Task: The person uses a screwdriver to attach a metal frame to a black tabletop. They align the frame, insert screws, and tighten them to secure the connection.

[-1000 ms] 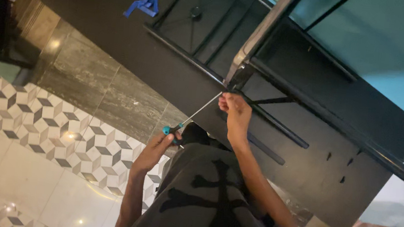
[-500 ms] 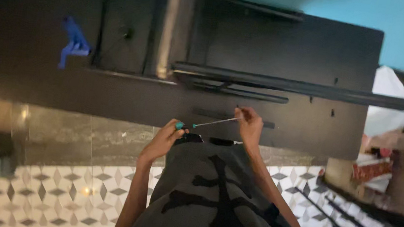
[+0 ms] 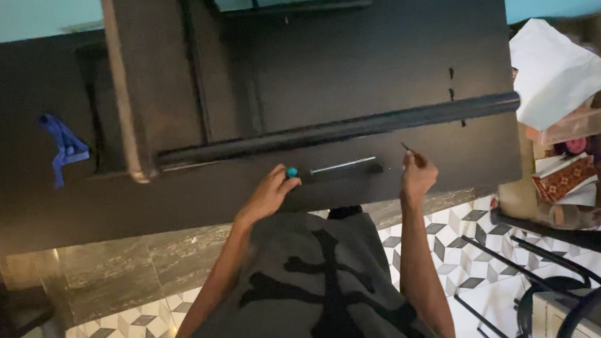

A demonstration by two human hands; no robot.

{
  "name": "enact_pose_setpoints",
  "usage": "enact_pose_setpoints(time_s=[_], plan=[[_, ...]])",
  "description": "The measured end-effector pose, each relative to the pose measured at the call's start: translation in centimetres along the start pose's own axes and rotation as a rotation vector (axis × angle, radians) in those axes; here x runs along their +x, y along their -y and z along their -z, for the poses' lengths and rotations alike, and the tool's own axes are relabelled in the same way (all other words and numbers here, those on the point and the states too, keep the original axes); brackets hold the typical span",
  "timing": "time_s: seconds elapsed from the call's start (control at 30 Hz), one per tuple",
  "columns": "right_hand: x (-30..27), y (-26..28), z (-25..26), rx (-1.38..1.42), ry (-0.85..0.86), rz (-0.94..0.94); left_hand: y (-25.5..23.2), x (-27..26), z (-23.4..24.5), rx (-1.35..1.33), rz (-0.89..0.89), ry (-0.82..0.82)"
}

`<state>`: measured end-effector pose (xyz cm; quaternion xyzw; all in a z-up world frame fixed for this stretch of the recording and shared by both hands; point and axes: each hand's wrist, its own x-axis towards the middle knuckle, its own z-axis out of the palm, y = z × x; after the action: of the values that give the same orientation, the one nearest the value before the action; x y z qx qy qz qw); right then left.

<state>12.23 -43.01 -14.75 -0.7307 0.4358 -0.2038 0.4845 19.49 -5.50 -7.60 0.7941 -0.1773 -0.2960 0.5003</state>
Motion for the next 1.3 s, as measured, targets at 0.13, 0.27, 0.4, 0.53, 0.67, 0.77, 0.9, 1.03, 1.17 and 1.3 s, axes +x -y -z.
enact_pose_setpoints(time_s=[0.13,0.27,0.4,0.53,0.67,0.77,0.9,1.03,1.17,1.3], plan=[[6.0,-3.7,0.9,0.023,-0.071,-0.037,-0.4,4.2,-2.9,0.025,0.036,-0.041],[11.8,-5.2,1.6,-0.233,-0.19,0.053,1.0,8.3,-7.4,-0.012,0.275,0.025],[15.5,-4.8,1.7,-0.279,-0.192,0.304,3.8,12.3,-10.8,0.229,0.243,0.057],[16.4,-5.4,2.2,0.087,-0.063,0.319,3.4,13.9,-13.1,0.138,0.039,-0.296],[16.8,-5.6,2.5,0.014,0.027,0.221,0.2,13.8,-13.4,-0.093,0.071,-0.252],[16.7,-6.3,3.2,-0.106,0.109,0.511,-2.2,14.1,-13.4,-0.162,0.054,-0.29],[14.9,-5.4,2.5,0.179,0.243,0.579,-4.1,13.7,-13.2,-0.194,0.011,-0.353],[13.6,-1.4,-0.4,-0.071,0.39,0.441,-4.8,12.2,-12.1,-0.186,0.114,-0.266],[10.2,4.7,-3.7,-0.003,0.788,0.156,-6.1,7.9,-9.6,-0.13,0.285,-0.206],[5.6,10.5,-7.7,0.108,1.009,0.033,-8.5,3.8,-6.6,-0.212,0.399,-0.171]])
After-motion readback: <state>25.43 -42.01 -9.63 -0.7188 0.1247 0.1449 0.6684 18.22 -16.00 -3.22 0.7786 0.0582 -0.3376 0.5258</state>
